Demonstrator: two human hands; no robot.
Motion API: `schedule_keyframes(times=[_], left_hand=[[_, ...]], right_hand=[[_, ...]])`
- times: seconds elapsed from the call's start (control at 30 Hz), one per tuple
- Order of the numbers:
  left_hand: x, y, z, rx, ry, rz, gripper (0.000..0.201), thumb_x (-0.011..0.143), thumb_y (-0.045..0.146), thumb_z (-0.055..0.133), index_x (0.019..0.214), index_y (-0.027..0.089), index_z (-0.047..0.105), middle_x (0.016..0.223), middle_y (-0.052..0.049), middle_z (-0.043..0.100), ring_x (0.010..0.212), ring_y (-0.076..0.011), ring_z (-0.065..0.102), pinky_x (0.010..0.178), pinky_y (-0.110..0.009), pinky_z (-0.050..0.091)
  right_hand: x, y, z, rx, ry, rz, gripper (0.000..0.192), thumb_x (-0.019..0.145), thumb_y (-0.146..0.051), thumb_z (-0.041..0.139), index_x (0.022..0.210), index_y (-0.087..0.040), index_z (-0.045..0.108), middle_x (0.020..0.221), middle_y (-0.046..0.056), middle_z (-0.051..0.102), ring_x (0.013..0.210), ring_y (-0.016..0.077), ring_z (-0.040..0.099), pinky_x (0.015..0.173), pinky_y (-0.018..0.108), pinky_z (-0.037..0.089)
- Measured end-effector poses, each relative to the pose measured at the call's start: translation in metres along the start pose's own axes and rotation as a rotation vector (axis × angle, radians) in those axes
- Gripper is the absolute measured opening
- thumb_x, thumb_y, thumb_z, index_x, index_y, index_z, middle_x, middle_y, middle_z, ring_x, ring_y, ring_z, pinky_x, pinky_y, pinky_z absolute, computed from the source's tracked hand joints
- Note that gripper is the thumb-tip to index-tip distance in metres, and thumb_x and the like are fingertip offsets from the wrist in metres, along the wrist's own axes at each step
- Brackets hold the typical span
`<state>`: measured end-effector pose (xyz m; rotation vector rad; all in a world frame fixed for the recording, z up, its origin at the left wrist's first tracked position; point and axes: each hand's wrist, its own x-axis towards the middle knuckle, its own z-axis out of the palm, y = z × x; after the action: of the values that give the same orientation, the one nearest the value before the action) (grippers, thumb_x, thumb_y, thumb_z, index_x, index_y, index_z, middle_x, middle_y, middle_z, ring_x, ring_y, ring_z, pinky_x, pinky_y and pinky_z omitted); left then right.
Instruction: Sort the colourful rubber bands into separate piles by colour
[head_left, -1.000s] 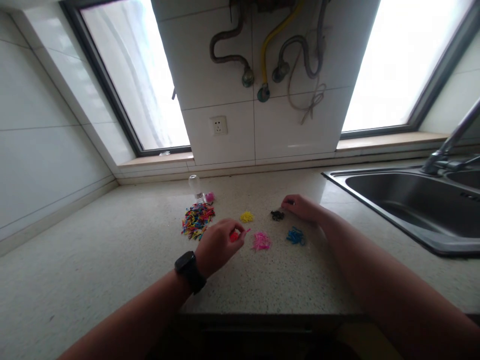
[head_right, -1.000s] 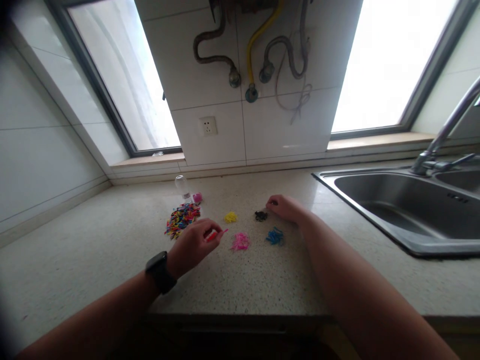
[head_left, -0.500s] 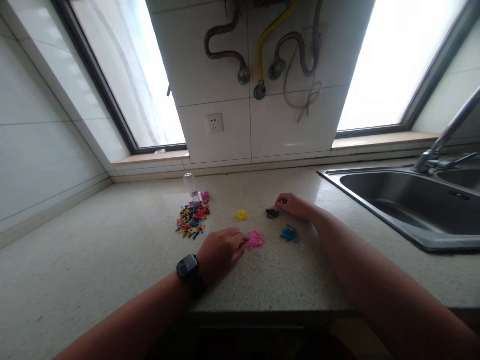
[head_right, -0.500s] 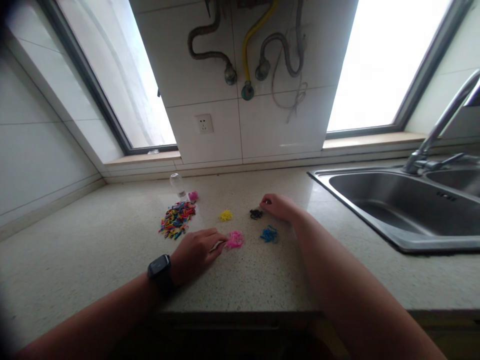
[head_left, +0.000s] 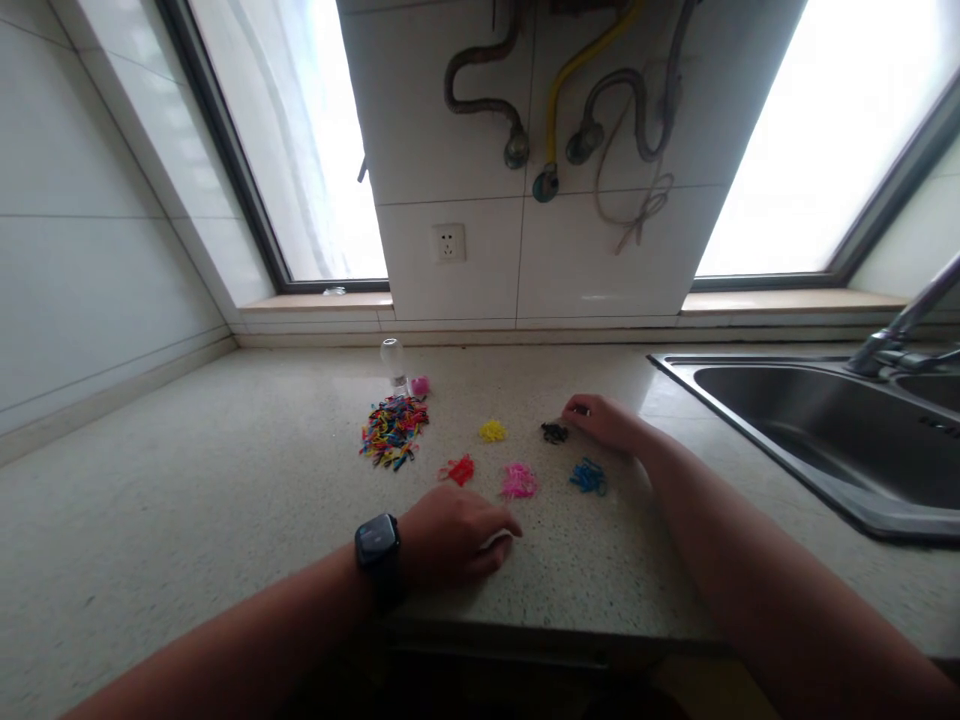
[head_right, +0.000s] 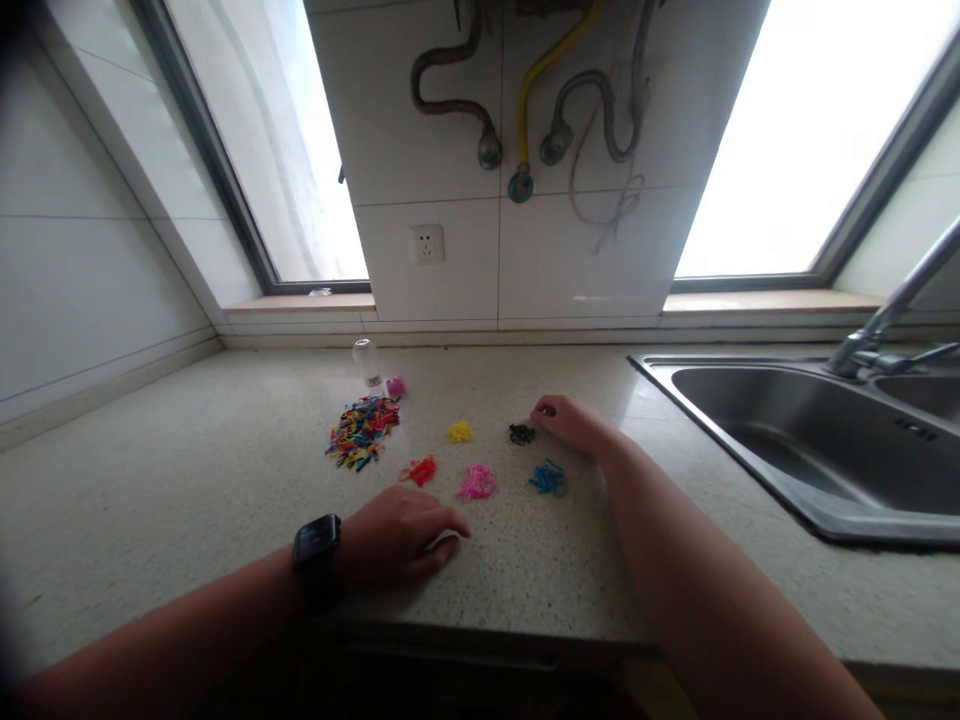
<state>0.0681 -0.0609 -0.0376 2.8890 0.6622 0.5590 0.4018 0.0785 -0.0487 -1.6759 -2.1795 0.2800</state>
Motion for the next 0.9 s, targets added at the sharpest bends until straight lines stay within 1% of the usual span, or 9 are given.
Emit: schedule_keyframes(times=[0.1,0.2,0.33,0.47,0.57,0.67,0.77,0.83,0.9], left_hand=[[-0.001,0.003,0.002,0.010,-0.023,0.027,0.019,0.088,0.023,0.053,0.101,0.023,0.067,0.070,0.000,0.069,0.063,-0.0141,0.064,0.057,-0.025,0.041],[-0.001,0.003,0.002,0.024,-0.044,0.059,0.015,0.087,0.025,0.055,0.096,0.023,0.066,0.067,0.001,0.067,0.061,-0.0135,0.063,0.056,-0.025,0.040],[-0.001,0.002,-0.001,0.058,-0.074,0.090,0.010,0.087,0.028,0.055,0.088,0.022,0.063,0.066,0.001,0.065,0.059,-0.0134,0.061,0.054,-0.026,0.038],[0.000,0.002,-0.002,0.103,-0.077,0.119,0.011,0.085,0.030,0.057,0.079,0.021,0.060,0.062,0.001,0.063,0.055,-0.0133,0.059,0.050,-0.027,0.036],[0.001,0.002,-0.001,0.130,-0.068,0.155,0.017,0.085,0.031,0.058,0.071,0.020,0.058,0.060,-0.001,0.062,0.054,-0.0138,0.059,0.049,-0.029,0.036],[0.001,0.001,-0.001,0.143,-0.049,0.189,0.024,0.084,0.033,0.058,0.064,0.020,0.057,0.057,-0.002,0.062,0.053,-0.0148,0.059,0.048,-0.029,0.036],[0.000,0.002,0.001,0.161,-0.034,0.183,0.026,0.083,0.035,0.059,0.062,0.020,0.058,0.055,-0.003,0.063,0.051,-0.0156,0.059,0.047,-0.030,0.034],[0.000,0.002,0.002,0.169,-0.033,0.186,0.026,0.083,0.035,0.059,0.061,0.020,0.059,0.055,-0.003,0.064,0.051,-0.0159,0.060,0.047,-0.030,0.034],[0.000,0.001,0.003,0.161,-0.037,0.211,0.027,0.083,0.035,0.059,0.061,0.020,0.060,0.055,-0.003,0.064,0.051,-0.0160,0.060,0.047,-0.031,0.035]], right_hand=[[-0.001,-0.004,-0.001,-0.014,0.015,0.000,0.027,0.089,-0.043,0.053,0.094,-0.024,0.071,0.089,0.007,0.073,0.079,0.0205,0.065,0.071,0.029,0.044],[-0.003,-0.013,-0.002,-0.018,0.042,-0.012,0.028,0.090,-0.043,0.052,0.093,-0.023,0.071,0.088,0.007,0.073,0.077,0.0202,0.064,0.069,0.029,0.043],[-0.005,-0.031,-0.006,0.019,0.119,-0.054,0.029,0.091,-0.045,0.051,0.092,-0.022,0.070,0.085,0.006,0.072,0.072,0.0184,0.062,0.064,0.028,0.042],[-0.006,-0.066,-0.013,0.158,0.180,-0.154,0.033,0.093,-0.046,0.048,0.097,-0.021,0.069,0.085,0.006,0.071,0.073,0.0182,0.061,0.068,0.029,0.045],[-0.008,-0.104,-0.016,0.262,0.178,-0.309,0.034,0.095,-0.044,0.046,0.101,-0.020,0.069,0.097,0.008,0.071,0.081,0.0193,0.062,0.074,0.031,0.047],[-0.008,-0.144,-0.012,0.278,0.103,-0.520,0.030,0.096,-0.034,0.044,0.107,-0.020,0.069,0.109,0.009,0.069,0.097,0.0204,0.062,0.086,0.034,0.046],[0.000,-0.178,0.006,0.211,-0.032,-0.692,0.034,0.099,-0.029,0.038,0.114,-0.020,0.067,0.119,0.009,0.067,0.115,0.0217,0.056,0.102,0.040,0.039],[0.008,-0.194,0.022,0.128,-0.144,-0.768,0.038,0.101,-0.028,0.033,0.119,-0.019,0.065,0.126,0.010,0.065,0.121,0.0221,0.053,0.105,0.041,0.036],[0.016,-0.204,0.038,0.058,-0.225,-0.827,0.040,0.101,-0.026,0.031,0.118,-0.017,0.066,0.127,0.011,0.065,0.119,0.0230,0.054,0.104,0.043,0.036]])
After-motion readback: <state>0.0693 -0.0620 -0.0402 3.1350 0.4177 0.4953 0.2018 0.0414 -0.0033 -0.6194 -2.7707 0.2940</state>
